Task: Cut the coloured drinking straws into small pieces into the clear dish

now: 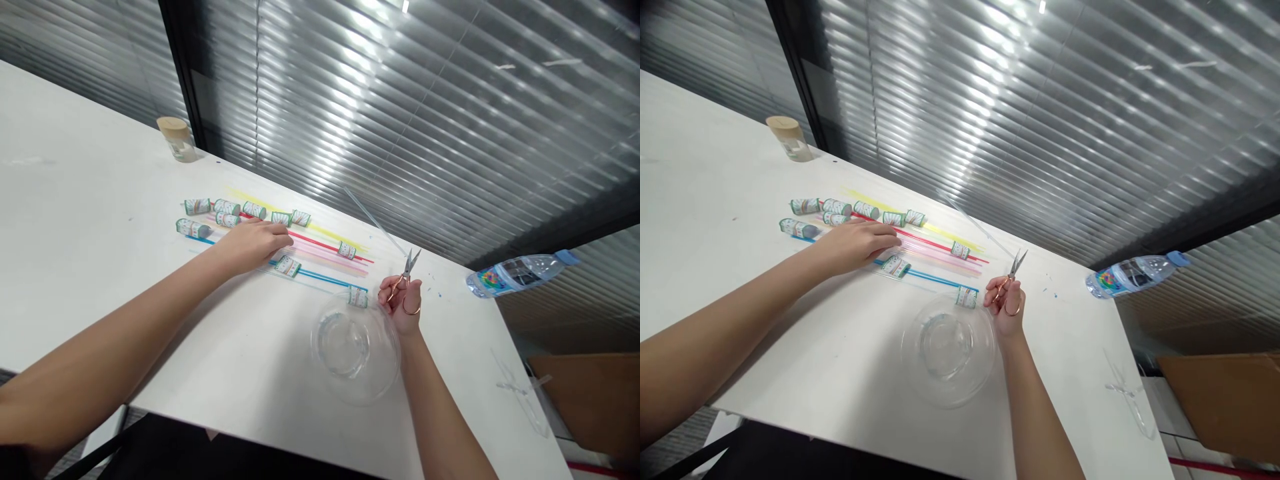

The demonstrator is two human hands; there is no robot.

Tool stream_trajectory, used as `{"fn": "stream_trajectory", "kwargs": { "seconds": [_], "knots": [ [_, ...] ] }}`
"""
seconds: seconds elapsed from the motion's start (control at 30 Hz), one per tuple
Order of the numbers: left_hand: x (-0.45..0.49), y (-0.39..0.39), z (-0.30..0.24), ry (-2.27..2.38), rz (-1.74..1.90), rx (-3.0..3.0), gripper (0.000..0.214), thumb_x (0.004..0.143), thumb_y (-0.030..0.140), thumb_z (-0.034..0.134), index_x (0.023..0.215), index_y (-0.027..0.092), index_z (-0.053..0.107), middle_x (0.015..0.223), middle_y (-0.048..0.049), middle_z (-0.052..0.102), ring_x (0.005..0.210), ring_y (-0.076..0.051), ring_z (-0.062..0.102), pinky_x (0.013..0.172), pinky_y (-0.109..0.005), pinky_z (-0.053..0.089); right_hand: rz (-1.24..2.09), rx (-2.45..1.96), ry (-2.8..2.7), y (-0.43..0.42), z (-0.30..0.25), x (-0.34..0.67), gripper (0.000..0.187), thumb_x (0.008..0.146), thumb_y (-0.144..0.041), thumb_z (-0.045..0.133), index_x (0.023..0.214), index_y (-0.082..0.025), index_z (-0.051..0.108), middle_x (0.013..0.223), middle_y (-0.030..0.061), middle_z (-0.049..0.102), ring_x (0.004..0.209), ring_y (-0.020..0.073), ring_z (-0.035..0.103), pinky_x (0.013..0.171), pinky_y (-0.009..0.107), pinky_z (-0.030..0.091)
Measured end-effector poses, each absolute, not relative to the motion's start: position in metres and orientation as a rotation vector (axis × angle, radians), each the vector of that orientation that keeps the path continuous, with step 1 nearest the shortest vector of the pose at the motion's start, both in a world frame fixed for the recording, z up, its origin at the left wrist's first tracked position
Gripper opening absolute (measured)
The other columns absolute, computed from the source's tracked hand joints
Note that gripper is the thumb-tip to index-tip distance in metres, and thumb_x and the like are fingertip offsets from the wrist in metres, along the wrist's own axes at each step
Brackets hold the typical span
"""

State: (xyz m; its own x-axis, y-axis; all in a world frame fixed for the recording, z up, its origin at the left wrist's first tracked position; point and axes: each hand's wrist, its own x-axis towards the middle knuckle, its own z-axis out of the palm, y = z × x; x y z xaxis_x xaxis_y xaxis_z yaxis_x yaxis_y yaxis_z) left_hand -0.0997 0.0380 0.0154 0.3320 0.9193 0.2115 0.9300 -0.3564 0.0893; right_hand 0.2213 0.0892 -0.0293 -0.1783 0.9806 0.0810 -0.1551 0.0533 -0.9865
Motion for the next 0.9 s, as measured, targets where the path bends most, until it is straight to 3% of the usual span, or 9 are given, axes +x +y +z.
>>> {"fn": "stream_trajectory", "kwargs": {
  "seconds": [0.27,0.67,0.9],
  "knots": [
    [-0.102,0.048,0.002,-1.584,-0.225,-2.651,0.047,0.078,0.003,0.04,0.106,0.027,0.069,0.108,-0.0055,0.067,0.099,-0.019,0.061,0.081,-0.028,0.044,1.346,-0.959,-1.22,0.091,-0.031,0.22,0.069,0.07,-0.084,0.048,0.065,-0.016,0.061,0.04,0.0002,0.055,0.03,0.0057,0.029,0.035,0.021,0.013],
    [-0.107,0.054,-0.003,-1.521,-0.291,-2.631,0.033,0.085,0.007,0.042,0.1,0.021,0.069,0.105,-0.0067,0.068,0.095,-0.019,0.061,0.077,-0.027,0.043,1.352,-0.952,-1.202,0.092,-0.033,0.221,0.069,0.07,-0.084,0.049,0.064,-0.016,0.062,0.04,0.0011,0.056,0.03,0.0052,0.03,0.034,0.02,0.014],
    [-0.109,0.055,-0.006,-1.566,-0.301,-2.579,0.026,0.094,0.02,0.041,0.1,0.019,0.066,0.104,-0.007,0.067,0.094,-0.019,0.06,0.075,-0.027,0.041,1.366,-0.957,-1.194,0.093,-0.033,0.22,0.07,0.068,-0.084,0.051,0.064,-0.015,0.063,0.04,0.001,0.056,0.03,0.005,0.031,0.034,0.02,0.015]
  ]
}}
